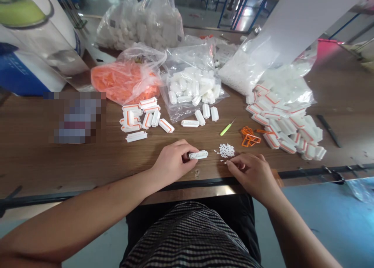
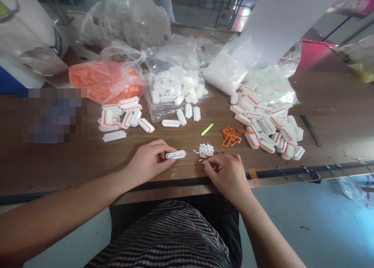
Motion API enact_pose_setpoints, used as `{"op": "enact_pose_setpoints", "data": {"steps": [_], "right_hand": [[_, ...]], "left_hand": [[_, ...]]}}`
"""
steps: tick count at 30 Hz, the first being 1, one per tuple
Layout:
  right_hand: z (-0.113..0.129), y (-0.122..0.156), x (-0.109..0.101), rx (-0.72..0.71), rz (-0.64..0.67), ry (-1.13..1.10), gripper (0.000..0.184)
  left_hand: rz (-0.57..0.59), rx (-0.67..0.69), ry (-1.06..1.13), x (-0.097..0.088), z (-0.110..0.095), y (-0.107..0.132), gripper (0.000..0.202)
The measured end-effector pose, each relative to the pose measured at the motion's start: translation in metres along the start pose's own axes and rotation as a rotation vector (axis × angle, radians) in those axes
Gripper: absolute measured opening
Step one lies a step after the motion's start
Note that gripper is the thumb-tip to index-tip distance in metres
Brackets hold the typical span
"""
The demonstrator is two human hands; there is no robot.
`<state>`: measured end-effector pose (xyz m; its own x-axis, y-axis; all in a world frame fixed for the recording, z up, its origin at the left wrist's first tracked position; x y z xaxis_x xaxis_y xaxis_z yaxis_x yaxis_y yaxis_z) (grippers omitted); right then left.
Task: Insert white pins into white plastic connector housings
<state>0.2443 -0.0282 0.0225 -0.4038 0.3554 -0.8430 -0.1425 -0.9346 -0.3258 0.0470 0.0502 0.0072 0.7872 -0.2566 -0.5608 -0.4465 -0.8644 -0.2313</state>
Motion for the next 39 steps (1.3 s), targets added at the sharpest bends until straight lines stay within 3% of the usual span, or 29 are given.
{"op": "enact_pose_setpoints", "data": {"steps": [4, 11, 15, 20, 26, 33, 36, 39], "right_hand": [[-0.005, -0.001, -0.006, 0.027, 0.002, -0.039, 0.023], [-0.001, 0.001, 0.001, -0.089, 0.040, -0.034, 0.023], [-0.004, 0.003, 0.001, -0.040, 0.026, 0.039, 0.027], [-0.012, 0.003, -0.003, 0.028, 0.037, -0.033, 0.024], [-0.017, 0.001, -0.001, -0.027, 0.095, -0.084, 0.020], [-0.001, 0.001, -0.004, -0.245, 0.124, -0.003, 0.020], [0.004, -0.002, -0.006, -0.225, 0.115, -0.012, 0.021], [0.017, -0.011, -0.004, -0.156, 0.070, -0.156, 0.018]], "left_hand": [[-0.002, 0.012, -0.006, 0.000, -0.001, 0.000, 0.015], [-0.005, 0.020, 0.003, -0.001, -0.002, -0.001, 0.015], [-0.006, 0.020, 0.016, 0.000, -0.001, -0.001, 0.015], [-0.011, 0.026, 0.014, -0.001, -0.001, -0.001, 0.014], [-0.011, 0.025, 0.007, -0.001, -0.001, -0.001, 0.015], [-0.002, 0.008, 0.000, 0.000, -0.002, -0.001, 0.015], [0.010, -0.001, -0.013, 0.001, -0.001, -0.001, 0.017], [0.017, -0.017, -0.006, 0.002, -0.001, -0.001, 0.018]]}}
Point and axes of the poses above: each hand's wrist, its own y-axis away from the middle knuckle, its own x-axis out of the palm, z = x × y, the point moved 7 cm from there along -y, towards the middle knuckle, and after that the axes turned 13 degrees about -z, right-handed, at the moved point
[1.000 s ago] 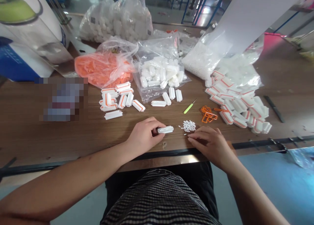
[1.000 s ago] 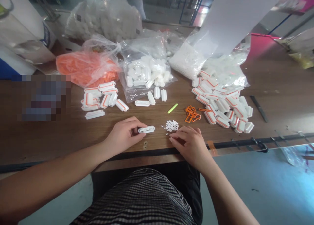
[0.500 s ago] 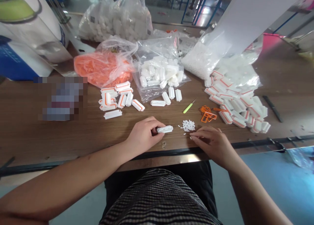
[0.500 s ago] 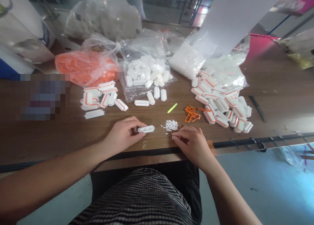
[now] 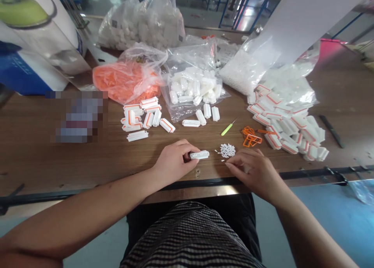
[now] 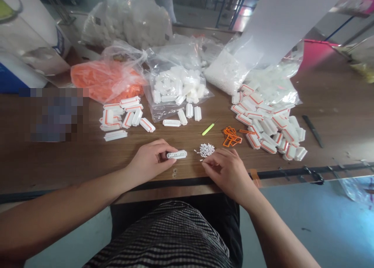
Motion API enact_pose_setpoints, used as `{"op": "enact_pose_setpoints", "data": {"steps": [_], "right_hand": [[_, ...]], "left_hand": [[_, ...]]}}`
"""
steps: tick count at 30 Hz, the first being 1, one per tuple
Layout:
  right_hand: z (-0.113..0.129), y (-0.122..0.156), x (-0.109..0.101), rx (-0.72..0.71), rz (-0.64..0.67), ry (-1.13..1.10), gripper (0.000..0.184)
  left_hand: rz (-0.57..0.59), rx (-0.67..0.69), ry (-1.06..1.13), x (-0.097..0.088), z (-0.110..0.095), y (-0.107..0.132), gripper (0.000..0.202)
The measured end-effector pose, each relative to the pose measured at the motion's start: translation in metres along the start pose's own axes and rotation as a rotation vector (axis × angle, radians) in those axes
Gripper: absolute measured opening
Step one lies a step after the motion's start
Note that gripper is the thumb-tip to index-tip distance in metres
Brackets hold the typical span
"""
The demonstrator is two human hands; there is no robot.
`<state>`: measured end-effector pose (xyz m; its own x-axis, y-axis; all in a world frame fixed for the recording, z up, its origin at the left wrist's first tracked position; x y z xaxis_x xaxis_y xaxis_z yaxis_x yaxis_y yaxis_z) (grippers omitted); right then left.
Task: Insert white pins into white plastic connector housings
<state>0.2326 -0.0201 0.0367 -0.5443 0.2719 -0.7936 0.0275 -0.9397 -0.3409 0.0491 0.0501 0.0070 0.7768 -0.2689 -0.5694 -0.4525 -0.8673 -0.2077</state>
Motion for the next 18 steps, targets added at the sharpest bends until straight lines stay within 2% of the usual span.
{"op": "enact_pose_setpoints", "data": {"steps": [3, 8, 18], "right_hand": [[0.015, -0.013, 0.012, 0.039, -0.041, -0.142, 0.016], [0.032, -0.027, 0.033, -0.023, -0.041, -0.160, 0.015], [0.044, -0.028, 0.031, -0.218, -0.091, 0.032, 0.017]], "left_hand": [[-0.013, 0.006, 0.023, -0.001, -0.001, 0.001, 0.019], [-0.023, 0.006, 0.044, -0.001, -0.002, 0.003, 0.018], [-0.018, -0.028, 0.043, -0.001, 0.000, 0.002, 0.020]]}}
Point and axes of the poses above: each hand's wrist, its own y-axis away from the middle knuckle, its own x-axis out of the palm, z = x × y, the point moved 7 cm from there along -y, towards the middle knuckle, and after that the axes turned 13 degrees about -z, right-handed, at the moved point
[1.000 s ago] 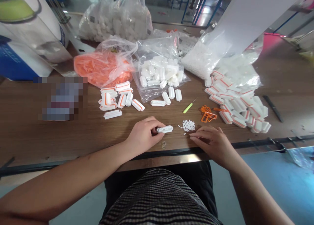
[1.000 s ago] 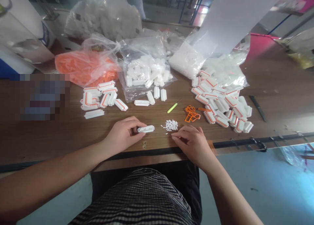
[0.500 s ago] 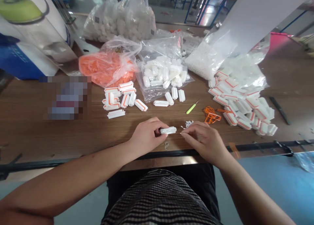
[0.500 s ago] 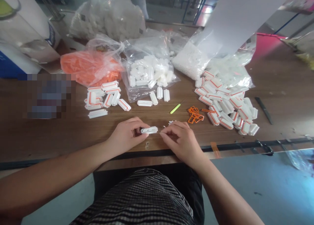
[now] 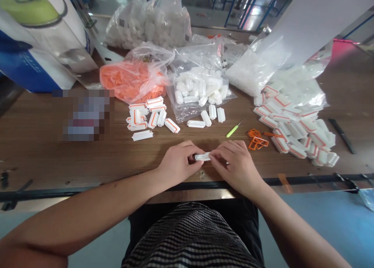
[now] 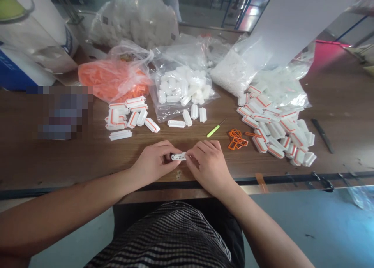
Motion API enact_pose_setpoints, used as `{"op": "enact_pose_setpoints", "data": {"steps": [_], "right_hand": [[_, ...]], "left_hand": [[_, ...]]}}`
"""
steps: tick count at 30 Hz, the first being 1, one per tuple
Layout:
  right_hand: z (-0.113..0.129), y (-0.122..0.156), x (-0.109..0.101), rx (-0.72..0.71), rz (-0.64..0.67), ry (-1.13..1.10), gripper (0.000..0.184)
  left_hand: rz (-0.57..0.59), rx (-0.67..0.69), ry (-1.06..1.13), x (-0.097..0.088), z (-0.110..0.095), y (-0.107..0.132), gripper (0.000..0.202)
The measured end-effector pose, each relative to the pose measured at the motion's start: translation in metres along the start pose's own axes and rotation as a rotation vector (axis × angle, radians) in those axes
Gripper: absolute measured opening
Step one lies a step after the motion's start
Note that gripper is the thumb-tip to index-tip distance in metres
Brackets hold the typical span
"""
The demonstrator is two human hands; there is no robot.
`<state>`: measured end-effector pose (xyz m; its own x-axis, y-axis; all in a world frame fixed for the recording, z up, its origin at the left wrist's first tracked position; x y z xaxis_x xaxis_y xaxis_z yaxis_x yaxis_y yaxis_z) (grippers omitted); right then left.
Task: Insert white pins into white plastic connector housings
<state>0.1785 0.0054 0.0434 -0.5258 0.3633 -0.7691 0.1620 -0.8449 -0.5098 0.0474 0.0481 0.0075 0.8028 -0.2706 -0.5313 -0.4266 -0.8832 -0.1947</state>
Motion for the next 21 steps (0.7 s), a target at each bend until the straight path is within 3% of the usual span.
{"op": "enact_pose_setpoints", "data": {"steps": [8, 16, 21], "right_hand": [[0.008, -0.002, -0.004, -0.088, 0.021, 0.048, 0.020], [0.015, 0.006, -0.006, -0.100, -0.050, 0.067, 0.015], [-0.001, 0.010, -0.009, 0.025, -0.069, -0.102, 0.015]], "left_hand": [[-0.012, 0.004, -0.008, 0.000, 0.001, -0.001, 0.018], [-0.019, 0.007, 0.020, 0.000, -0.001, 0.000, 0.018], [-0.032, 0.039, 0.026, -0.002, -0.002, 0.000, 0.018]]}}
Point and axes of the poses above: each hand's wrist, its own y-axis away from the middle knuckle, its own x-axis out of the palm, z = x × y, the point moved 7 cm from there along -y, towards the middle knuckle, and after that the axes turned 13 degrees about -z, right-handed, at the moved point
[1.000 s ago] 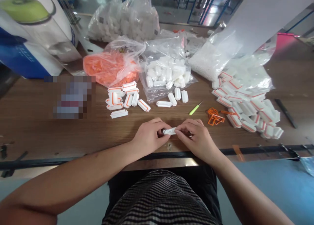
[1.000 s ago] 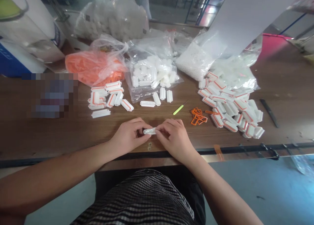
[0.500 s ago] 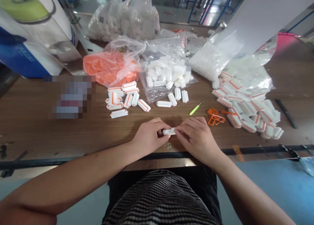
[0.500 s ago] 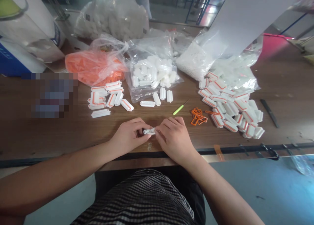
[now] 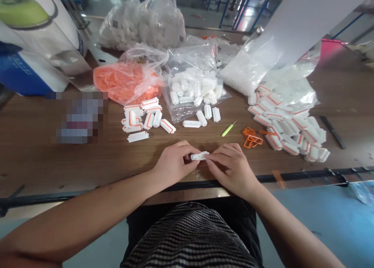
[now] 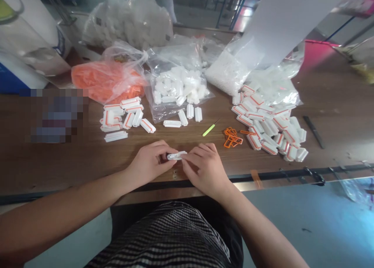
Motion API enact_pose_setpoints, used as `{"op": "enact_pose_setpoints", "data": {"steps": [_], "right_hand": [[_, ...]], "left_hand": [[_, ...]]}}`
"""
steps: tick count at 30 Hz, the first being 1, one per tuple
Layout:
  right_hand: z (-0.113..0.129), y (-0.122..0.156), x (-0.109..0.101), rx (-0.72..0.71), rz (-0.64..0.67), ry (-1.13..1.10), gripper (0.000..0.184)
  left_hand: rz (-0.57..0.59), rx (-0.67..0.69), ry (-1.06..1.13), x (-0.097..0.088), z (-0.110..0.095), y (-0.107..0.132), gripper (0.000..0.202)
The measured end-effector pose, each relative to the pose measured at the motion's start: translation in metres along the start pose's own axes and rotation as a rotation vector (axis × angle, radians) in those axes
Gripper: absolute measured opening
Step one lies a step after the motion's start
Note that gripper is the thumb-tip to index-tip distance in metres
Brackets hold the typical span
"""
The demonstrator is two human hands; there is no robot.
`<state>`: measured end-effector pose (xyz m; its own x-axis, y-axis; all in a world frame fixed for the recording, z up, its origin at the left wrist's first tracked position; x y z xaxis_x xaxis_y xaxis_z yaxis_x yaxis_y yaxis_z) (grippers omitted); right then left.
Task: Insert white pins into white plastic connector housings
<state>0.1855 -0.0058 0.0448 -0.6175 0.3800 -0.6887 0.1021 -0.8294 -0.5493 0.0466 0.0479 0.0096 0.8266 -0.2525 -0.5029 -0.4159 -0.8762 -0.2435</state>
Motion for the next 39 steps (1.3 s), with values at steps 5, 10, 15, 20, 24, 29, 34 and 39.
{"op": "enact_pose_setpoints", "data": {"steps": [5, 10, 15, 20, 24, 29, 34, 39], "right_hand": [[-0.049, 0.016, -0.036, 0.273, -0.116, 0.003, 0.010], [-0.045, 0.026, -0.029, 0.095, 0.062, 0.099, 0.013], [-0.033, 0.025, -0.017, 0.028, 0.098, 0.290, 0.021], [-0.036, 0.027, -0.024, 0.146, 0.120, 0.278, 0.028], [-0.044, 0.030, -0.027, 0.283, 0.203, 0.121, 0.023], [-0.045, 0.030, -0.029, 0.261, 0.206, 0.100, 0.019], [-0.046, 0.031, -0.026, 0.288, 0.223, 0.110, 0.021], [-0.033, 0.015, -0.013, 0.362, 0.128, -0.088, 0.014]], "left_hand": [[0.016, 0.011, -0.010, 0.000, 0.001, 0.000, 0.018], [0.029, 0.028, -0.036, 0.000, 0.000, -0.001, 0.017], [0.032, 0.027, -0.036, 0.000, -0.001, -0.002, 0.016], [0.026, 0.019, -0.047, 0.001, 0.000, -0.001, 0.015], [0.026, 0.020, -0.057, 0.001, 0.001, -0.001, 0.015], [0.029, 0.025, -0.063, 0.001, 0.000, -0.002, 0.015], [0.026, 0.021, -0.060, 0.001, 0.000, -0.001, 0.015], [0.030, 0.022, -0.039, 0.002, 0.000, 0.000, 0.017]]}}
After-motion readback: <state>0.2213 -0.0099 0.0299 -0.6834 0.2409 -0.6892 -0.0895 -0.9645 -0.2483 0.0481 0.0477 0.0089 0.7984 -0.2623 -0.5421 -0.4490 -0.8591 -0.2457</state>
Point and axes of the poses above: each hand's wrist, its own y-axis away from the middle knuckle, its own x-axis out of the palm, z = x × y, the point moved 7 cm from there along -y, towards the middle knuckle, and after that the axes turned 13 degrees about -z, right-handed, at the moved point
